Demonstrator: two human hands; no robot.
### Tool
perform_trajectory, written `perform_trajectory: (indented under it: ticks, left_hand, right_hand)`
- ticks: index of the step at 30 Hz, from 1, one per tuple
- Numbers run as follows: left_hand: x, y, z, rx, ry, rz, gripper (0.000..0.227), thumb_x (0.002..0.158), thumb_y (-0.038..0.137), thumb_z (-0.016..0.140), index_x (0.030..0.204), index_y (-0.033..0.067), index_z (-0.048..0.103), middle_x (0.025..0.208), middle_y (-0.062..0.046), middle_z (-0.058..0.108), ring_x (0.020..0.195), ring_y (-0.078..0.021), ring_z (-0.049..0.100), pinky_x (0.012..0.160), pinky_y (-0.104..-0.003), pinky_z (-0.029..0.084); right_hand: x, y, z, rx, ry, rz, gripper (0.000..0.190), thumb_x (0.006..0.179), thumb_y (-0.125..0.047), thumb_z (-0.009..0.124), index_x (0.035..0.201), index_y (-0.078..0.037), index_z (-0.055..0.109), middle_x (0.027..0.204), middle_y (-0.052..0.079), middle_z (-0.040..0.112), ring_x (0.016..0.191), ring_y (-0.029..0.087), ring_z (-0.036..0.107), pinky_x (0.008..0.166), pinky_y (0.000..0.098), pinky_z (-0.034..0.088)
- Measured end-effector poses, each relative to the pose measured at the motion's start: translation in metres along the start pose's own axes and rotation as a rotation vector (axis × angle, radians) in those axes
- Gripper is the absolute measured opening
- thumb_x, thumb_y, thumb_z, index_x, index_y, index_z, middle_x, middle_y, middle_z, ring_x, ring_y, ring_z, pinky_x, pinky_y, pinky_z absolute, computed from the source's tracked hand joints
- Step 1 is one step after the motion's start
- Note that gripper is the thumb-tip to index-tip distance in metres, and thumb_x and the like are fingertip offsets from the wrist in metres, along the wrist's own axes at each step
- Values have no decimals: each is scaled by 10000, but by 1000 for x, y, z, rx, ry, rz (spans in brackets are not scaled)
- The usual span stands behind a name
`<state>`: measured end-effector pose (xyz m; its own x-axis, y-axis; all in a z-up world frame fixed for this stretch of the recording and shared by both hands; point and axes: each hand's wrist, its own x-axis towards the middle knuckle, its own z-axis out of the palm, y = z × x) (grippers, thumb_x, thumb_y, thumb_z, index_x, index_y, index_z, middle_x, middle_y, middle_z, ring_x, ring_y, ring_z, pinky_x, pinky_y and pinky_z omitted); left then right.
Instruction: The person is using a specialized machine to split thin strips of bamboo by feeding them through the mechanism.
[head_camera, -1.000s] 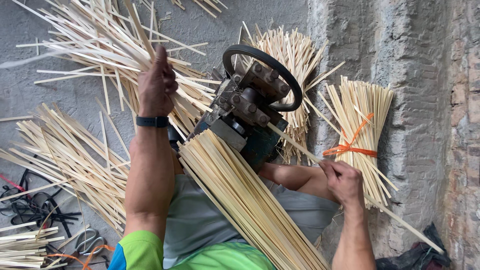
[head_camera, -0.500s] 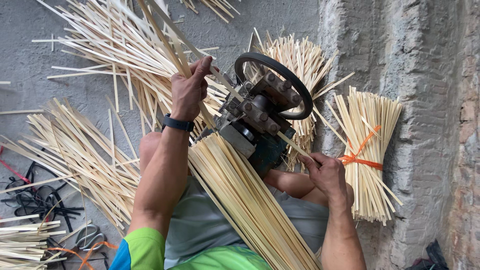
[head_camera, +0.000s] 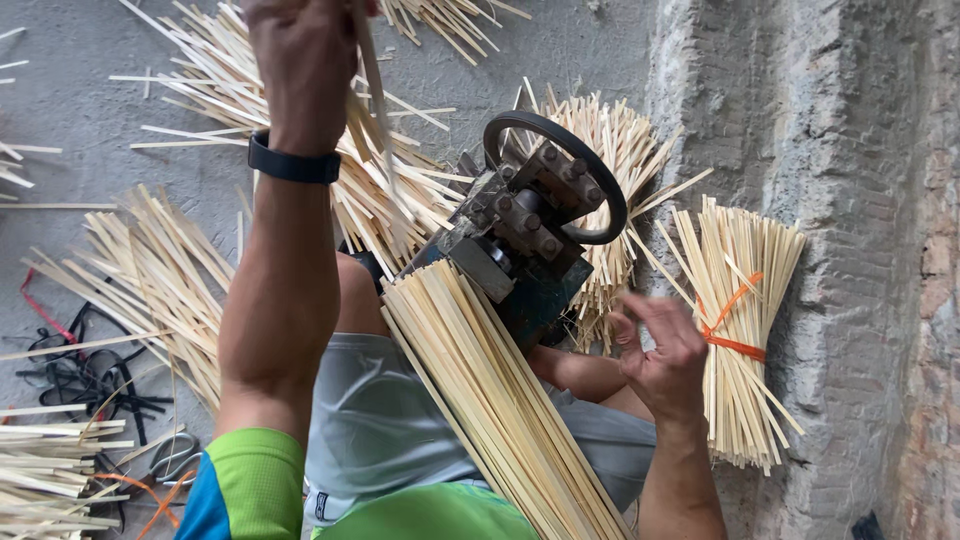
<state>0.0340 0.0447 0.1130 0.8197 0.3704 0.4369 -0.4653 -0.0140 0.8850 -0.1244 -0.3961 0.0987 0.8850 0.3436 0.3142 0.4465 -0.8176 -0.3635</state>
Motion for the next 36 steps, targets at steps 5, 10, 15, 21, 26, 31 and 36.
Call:
perform_trajectory:
  ticks: [5, 10, 15, 21, 26, 31, 36]
  left_hand:
    - [-68, 43, 88, 173, -587, 203, 102, 1025, 141, 698, 1083, 79, 756, 913, -59, 786, 783, -128, 757, 660, -282, 630]
    - [-133, 78, 119, 133, -923, -67, 197, 922, 260, 787, 907, 64, 774, 721, -81, 740, 608, -150, 704, 575, -326, 578]
    - [-96, 67, 98, 111, -885, -312, 169, 983, 228, 693, 1058, 113, 793, 902, -61, 794, 720, -150, 753, 627, -306, 603]
    - [-39, 56, 2, -323, -529, -292, 323, 1163, 323, 508, 1288, 67, 660, 1053, -63, 749, 692, -64, 681, 456, -184, 485]
    - [-56, 12, -10, -354, -166, -571, 381, 1061, 384, 631, 1195, 35, 707, 740, -19, 683, 498, -7, 513, 405, -149, 370]
    - [-87, -51, 14, -318, 46, -753, 439, 885, 344, 840, 1128, 17, 679, 789, -10, 682, 499, 4, 483, 399, -154, 375]
    - [-103, -78, 25, -354, 103, -792, 478, 844, 357, 869, 1089, -7, 679, 773, -24, 642, 487, -7, 476, 380, -159, 359]
  right_hand:
    - [49, -67, -43, -331, 355, -353, 470, 1027, -406, 533, 1281, -27, 646, 1198, 171, 708, 1180, 372, 642, 1039, 479, 456]
    - [65, -76, -48, -268, 162, -396, 382, 915, -371, 690, 1176, -97, 737, 1046, 95, 730, 1032, 296, 687, 982, 464, 480]
    - [12, -6, -46, 48, 25, -10, 221, 916, -307, 810, 1058, -138, 818, 810, 46, 686, 679, 199, 631, 603, 338, 464]
    - [-83, 69, -79, -277, -3, 427, 259, 1020, -399, 804, 1040, -141, 807, 743, 44, 663, 632, 208, 631, 601, 346, 469]
    - [-98, 70, -58, -431, -75, 402, 189, 987, -402, 755, 985, -228, 828, 835, -6, 698, 684, 242, 669, 644, 376, 507]
    - [-82, 59, -64, -511, -73, 394, 209, 950, -425, 786, 982, -222, 827, 835, -15, 694, 677, 255, 658, 607, 386, 487]
    - [-73, 44, -66, -466, -103, 374, 193, 935, -408, 770, 976, -230, 833, 778, -39, 692, 598, 193, 650, 520, 341, 477]
